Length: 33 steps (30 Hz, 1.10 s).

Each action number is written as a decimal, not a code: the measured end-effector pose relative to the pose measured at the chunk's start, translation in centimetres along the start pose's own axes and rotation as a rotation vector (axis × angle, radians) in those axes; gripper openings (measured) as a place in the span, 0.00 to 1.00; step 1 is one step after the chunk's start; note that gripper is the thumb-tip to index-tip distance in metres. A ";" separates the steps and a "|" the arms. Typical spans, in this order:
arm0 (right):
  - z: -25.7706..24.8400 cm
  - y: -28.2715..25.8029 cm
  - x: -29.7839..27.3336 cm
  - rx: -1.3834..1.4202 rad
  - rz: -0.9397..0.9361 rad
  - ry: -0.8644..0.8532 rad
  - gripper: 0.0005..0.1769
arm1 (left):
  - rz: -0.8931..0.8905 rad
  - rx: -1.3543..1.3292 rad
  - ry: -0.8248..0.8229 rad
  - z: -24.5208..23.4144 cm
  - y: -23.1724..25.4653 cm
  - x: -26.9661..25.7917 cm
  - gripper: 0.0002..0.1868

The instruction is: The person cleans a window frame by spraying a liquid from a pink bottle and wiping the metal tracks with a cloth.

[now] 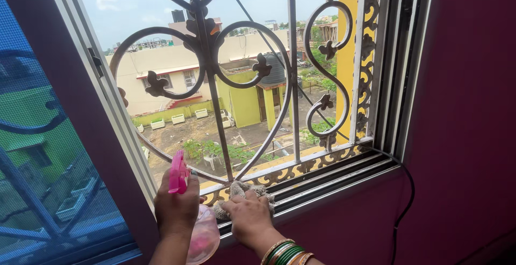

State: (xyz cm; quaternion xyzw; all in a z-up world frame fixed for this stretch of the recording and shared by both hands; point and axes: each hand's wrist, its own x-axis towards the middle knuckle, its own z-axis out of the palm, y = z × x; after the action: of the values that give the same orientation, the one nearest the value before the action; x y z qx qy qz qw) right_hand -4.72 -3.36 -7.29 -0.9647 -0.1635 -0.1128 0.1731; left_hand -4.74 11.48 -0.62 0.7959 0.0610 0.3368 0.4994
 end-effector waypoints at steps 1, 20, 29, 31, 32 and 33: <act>0.3 -1.1 -0.2 0.005 -0.050 -0.008 0.19 | 0.027 -0.039 0.002 -0.1 -0.2 0.0 0.24; -1.4 4.9 -0.3 -0.027 -0.115 0.072 0.18 | 0.098 -0.053 -0.036 -1.0 0.1 -0.4 0.25; -1.0 6.9 0.5 0.134 -0.283 0.073 0.18 | 0.099 -0.178 -0.075 -1.2 0.2 -0.3 0.21; -2.0 9.2 0.4 0.154 -0.213 0.072 0.19 | 0.103 -0.196 -0.075 -1.1 0.2 -0.5 0.21; -2.2 9.7 0.2 0.163 -0.178 0.070 0.20 | 0.096 -0.195 -0.079 -1.1 0.2 -0.6 0.21; -2.1 9.6 0.2 0.162 -0.160 0.101 0.19 | 0.093 -0.193 -0.077 -1.2 0.2 -0.5 0.21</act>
State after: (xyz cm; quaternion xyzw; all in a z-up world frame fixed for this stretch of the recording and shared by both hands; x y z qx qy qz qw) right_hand -1.46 -12.64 -8.12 -0.9245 -0.2397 -0.1610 0.2490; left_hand -5.89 12.12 -0.34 0.7583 -0.0282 0.3330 0.5597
